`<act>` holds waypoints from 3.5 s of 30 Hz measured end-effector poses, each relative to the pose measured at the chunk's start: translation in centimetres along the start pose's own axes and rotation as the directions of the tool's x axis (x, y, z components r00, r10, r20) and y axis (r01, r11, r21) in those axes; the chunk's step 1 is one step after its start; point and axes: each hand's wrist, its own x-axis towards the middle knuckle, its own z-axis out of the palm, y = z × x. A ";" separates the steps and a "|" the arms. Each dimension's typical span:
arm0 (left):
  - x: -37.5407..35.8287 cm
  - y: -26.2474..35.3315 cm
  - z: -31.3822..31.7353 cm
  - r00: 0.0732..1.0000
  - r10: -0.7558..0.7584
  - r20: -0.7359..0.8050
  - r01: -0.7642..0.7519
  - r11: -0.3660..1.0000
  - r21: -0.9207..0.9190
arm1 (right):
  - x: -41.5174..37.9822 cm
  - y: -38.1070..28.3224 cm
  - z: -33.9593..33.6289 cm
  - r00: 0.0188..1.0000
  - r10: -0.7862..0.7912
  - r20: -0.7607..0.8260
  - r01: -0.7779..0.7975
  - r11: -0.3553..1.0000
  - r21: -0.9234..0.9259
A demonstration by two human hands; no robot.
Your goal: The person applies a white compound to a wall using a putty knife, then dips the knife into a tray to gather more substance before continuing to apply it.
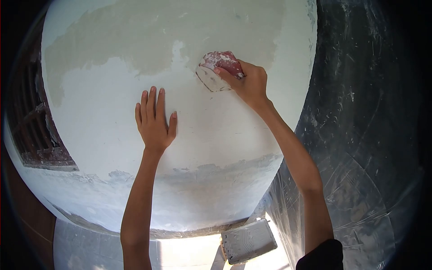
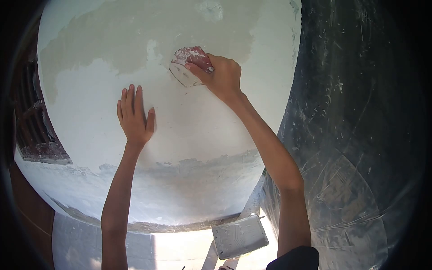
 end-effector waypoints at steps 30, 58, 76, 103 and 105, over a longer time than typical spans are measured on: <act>0.1 0.3 -0.2 1.000 -0.017 -0.005 0.017 1.000 -0.012 | 2.9 2.7 -5.1 0.752 0.320 -0.576 -0.198 0.943 0.266; 0.0 0.0 -0.2 1.000 -0.011 0.002 0.011 0.999 -0.031 | 0.3 -1.2 -0.5 0.991 0.116 0.064 -0.120 0.992 0.048; -0.2 0.0 -0.1 1.000 -0.006 0.013 0.006 1.000 -0.027 | 0.5 -2.7 1.5 0.989 0.100 -0.108 -0.090 0.991 0.094; -0.1 0.0 0.0 1.000 -0.012 0.014 0.013 0.999 -0.036 | 1.4 -0.5 -2.0 0.901 0.321 -0.290 -0.329 0.944 0.024; -0.1 0.0 0.1 1.000 -0.015 0.007 0.015 0.999 -0.035 | 1.9 0.0 -3.2 0.872 0.295 -0.392 -0.346 0.936 -0.065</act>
